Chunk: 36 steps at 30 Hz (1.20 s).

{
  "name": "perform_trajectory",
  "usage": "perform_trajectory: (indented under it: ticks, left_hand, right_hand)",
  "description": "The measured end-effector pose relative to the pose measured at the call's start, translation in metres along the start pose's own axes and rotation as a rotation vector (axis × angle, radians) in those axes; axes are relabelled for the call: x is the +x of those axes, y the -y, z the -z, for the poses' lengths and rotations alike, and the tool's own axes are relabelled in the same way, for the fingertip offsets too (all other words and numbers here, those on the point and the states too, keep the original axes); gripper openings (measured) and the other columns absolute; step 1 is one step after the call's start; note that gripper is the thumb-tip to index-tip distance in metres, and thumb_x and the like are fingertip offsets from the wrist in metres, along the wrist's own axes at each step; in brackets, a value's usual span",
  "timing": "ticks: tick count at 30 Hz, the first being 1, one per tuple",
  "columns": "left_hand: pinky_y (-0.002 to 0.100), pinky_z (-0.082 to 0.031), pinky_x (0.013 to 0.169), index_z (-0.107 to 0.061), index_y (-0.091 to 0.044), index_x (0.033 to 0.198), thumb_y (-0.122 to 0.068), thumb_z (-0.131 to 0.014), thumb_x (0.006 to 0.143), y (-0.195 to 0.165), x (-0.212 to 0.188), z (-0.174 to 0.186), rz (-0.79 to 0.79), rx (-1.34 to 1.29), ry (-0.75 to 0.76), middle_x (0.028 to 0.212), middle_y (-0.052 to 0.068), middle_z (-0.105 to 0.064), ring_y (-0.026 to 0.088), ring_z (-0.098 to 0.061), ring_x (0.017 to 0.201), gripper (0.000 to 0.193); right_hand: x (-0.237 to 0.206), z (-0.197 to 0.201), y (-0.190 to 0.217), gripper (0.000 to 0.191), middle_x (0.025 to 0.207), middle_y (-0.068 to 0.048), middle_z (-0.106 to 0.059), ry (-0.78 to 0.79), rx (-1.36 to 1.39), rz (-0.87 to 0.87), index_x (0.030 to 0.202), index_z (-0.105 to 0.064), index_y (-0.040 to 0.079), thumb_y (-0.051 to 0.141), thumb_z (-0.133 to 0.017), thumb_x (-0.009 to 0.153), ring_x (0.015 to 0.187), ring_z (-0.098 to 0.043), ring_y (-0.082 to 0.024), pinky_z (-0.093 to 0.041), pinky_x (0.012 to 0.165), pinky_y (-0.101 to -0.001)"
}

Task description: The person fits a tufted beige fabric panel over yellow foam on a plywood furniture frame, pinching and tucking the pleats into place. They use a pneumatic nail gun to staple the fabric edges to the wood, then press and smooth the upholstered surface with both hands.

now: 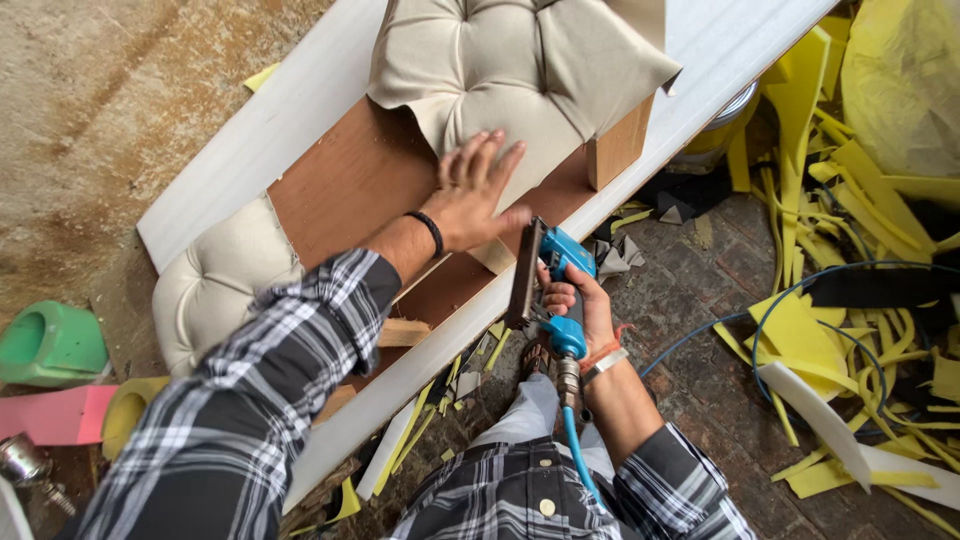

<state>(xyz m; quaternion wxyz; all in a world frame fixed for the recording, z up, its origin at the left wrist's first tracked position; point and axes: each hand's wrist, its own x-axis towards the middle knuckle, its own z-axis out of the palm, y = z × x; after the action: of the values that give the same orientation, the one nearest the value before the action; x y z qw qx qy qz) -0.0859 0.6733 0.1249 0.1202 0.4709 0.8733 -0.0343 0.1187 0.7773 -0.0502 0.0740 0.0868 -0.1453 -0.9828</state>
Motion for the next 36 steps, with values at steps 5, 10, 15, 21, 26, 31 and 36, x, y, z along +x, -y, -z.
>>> perform_trajectory:
  ticks: [5, 10, 15, 21, 26, 31, 36]
  left_hand:
    - [0.060, -0.016, 0.131, -0.022, -0.024, 0.170, -0.046, -0.054, 0.109, -0.030, 0.034, -0.012, 0.049, 0.056, -0.617, 0.167, 0.027, -0.022, 0.050, -0.023, 0.156, 0.072]
    - [0.076, -0.012, 0.116, -0.013, -0.017, 0.165, -0.046, -0.059, 0.100, -0.031, 0.041, -0.025, -0.004, 0.227, -0.409, 0.164, 0.034, -0.010, 0.061, -0.013, 0.148, 0.085]
    - [0.082, -0.008, 0.113, -0.003, -0.013, 0.166, -0.036, -0.057, 0.098, -0.030, 0.052, -0.027, 0.077, 0.352, -0.190, 0.165, 0.036, 0.001, 0.065, -0.003, 0.149, 0.090]
    - [0.083, -0.006, 0.113, 0.001, -0.012, 0.164, -0.027, -0.053, 0.099, -0.031, 0.056, -0.034, 0.072, 0.316, -0.256, 0.164, 0.036, 0.006, 0.066, 0.000, 0.148, 0.085]
    - [0.080, 0.000, 0.113, 0.004, -0.015, 0.166, -0.017, -0.056, 0.093, -0.034, 0.054, -0.017, 0.127, 0.314, -0.099, 0.165, 0.035, 0.011, 0.064, 0.008, 0.149, 0.094]
    - [0.067, 0.009, 0.116, 0.003, -0.030, 0.161, -0.030, -0.069, 0.079, -0.009, 0.056, 0.013, 0.073, -0.085, 0.159, 0.166, 0.025, 0.020, 0.053, 0.025, 0.148, 0.109]
    - [0.061, 0.015, 0.120, -0.009, -0.039, 0.165, -0.031, -0.044, 0.096, 0.015, 0.064, 0.006, 0.021, -0.400, 0.105, 0.174, 0.013, 0.017, 0.041, 0.024, 0.157, 0.078]
  right_hand:
    - [-0.011, -0.005, 0.025, 0.039, 0.070, 0.004, -0.057, 0.017, 0.001, 0.051, 0.122, -0.055, -0.007, 0.025, -0.063, 0.100, 0.059, -0.059, -0.006, -0.053, 0.054, -0.0221]
    - [0.003, -0.010, 0.036, 0.039, 0.070, 0.003, -0.057, 0.045, 0.037, 0.050, 0.121, -0.054, -0.007, 0.025, -0.063, 0.102, 0.060, -0.058, -0.007, -0.052, 0.055, -0.0220]
    - [0.026, -0.021, 0.036, 0.039, 0.069, 0.004, -0.057, 0.040, 0.098, 0.058, 0.121, -0.055, -0.008, 0.024, -0.062, 0.100, 0.059, -0.057, -0.006, -0.051, 0.055, -0.0217]
    - [0.040, -0.034, 0.032, 0.032, 0.068, 0.006, -0.056, 0.107, 0.143, 0.054, 0.115, -0.057, -0.005, 0.025, -0.062, 0.102, 0.057, -0.056, -0.003, -0.050, 0.053, -0.0203]
    - [0.039, -0.034, 0.031, 0.040, 0.060, 0.007, -0.052, 0.158, 0.189, -0.111, 0.071, -0.053, 0.014, 0.031, -0.067, 0.105, 0.055, -0.054, -0.005, -0.050, 0.054, -0.0193]
    - [0.035, -0.029, 0.023, 0.028, 0.063, 0.006, -0.055, -0.031, 0.167, -0.087, 0.087, -0.060, 0.003, 0.028, -0.066, 0.099, 0.051, -0.054, -0.004, -0.048, 0.046, -0.0209]
    - [0.034, -0.024, 0.026, 0.030, 0.066, 0.005, -0.056, -0.003, 0.101, -0.098, 0.110, -0.060, -0.001, 0.027, -0.065, 0.100, 0.052, -0.054, -0.005, -0.048, 0.048, -0.0218]
